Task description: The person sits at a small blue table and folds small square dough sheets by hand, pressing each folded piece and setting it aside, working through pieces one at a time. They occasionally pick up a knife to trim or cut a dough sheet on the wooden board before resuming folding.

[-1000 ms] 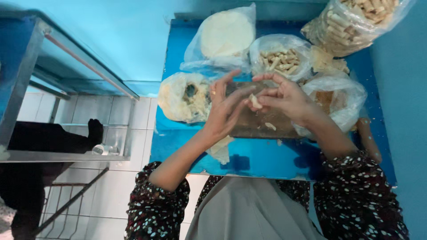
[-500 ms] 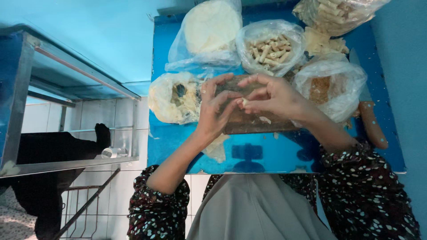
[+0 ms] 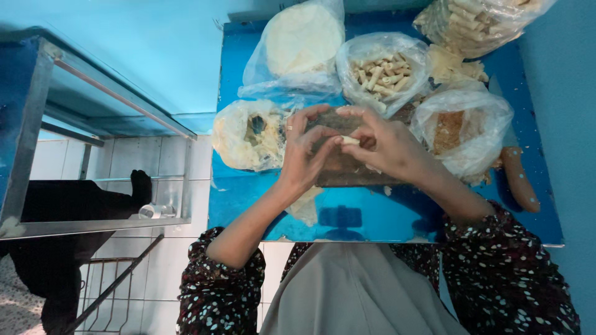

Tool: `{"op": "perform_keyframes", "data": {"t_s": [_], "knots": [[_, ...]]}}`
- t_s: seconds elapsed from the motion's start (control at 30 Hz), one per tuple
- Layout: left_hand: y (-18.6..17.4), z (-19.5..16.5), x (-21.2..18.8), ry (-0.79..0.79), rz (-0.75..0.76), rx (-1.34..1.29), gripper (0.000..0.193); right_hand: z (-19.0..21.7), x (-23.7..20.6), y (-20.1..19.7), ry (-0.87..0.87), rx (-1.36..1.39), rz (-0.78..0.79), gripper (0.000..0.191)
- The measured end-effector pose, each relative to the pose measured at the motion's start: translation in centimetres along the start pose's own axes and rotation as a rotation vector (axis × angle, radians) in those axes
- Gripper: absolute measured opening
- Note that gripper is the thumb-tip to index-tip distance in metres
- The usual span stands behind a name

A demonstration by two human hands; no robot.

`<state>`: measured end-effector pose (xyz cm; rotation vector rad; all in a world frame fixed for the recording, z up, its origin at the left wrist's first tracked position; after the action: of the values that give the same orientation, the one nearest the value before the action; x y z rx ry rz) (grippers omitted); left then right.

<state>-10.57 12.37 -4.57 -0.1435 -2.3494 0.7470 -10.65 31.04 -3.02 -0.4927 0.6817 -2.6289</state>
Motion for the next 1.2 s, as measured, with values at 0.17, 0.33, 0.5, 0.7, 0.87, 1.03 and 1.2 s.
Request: {"op": "perform_keyframes", "data": {"t_s": [0.17,0.33,0.5,0.7,0.87,1.03,1.2], "knots": [[-0.1,-0.5,0.0,0.006,-0.001,-0.009,0.021,0.3,0.0,0.3,-0.076,-0.1,-0.005,0.061],[-0.8,-1.6,0.0,0.138,0.061,-0.006,0.035,-1.5,0.0,0.6,0.198,0.272,0.145,0.075],[-1.0,-1.7,0.2,0.126,0.079,-0.177,0.033,-2.6,0.6,0.8,0.177,0.589,0.148,0.066],[-0.8,-1.6,-0.1,0.087,0.045,-0.205,0.026,-3.6,0.7,0.4,0.182,0.687,0.109,0.058],[-0.8,-1.1,-0.2,0.049,-0.012,-0.186,0.019,-2.7,0.8,0.7,0.208,0.648,0.075,0.075],[-0.6,0.3,-0.5,-0.066,-0.062,-0.269,0.013,-1.3,0.1,1.1,0.125,0.413,-0.083,0.082],[-0.3,0.5,-0.6,-0.078,-0.042,-0.253,0.011,-1.9,-0.9,1.8,0.073,0.231,-0.246,0.065]]}}
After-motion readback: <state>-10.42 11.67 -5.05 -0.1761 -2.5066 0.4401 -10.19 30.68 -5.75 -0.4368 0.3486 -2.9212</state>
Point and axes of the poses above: each hand's wrist, its own x-axis towards the middle knuckle, its own y-axis out of the palm, z = x × y, the point moved 4 cm from there along x, towards the middle knuckle
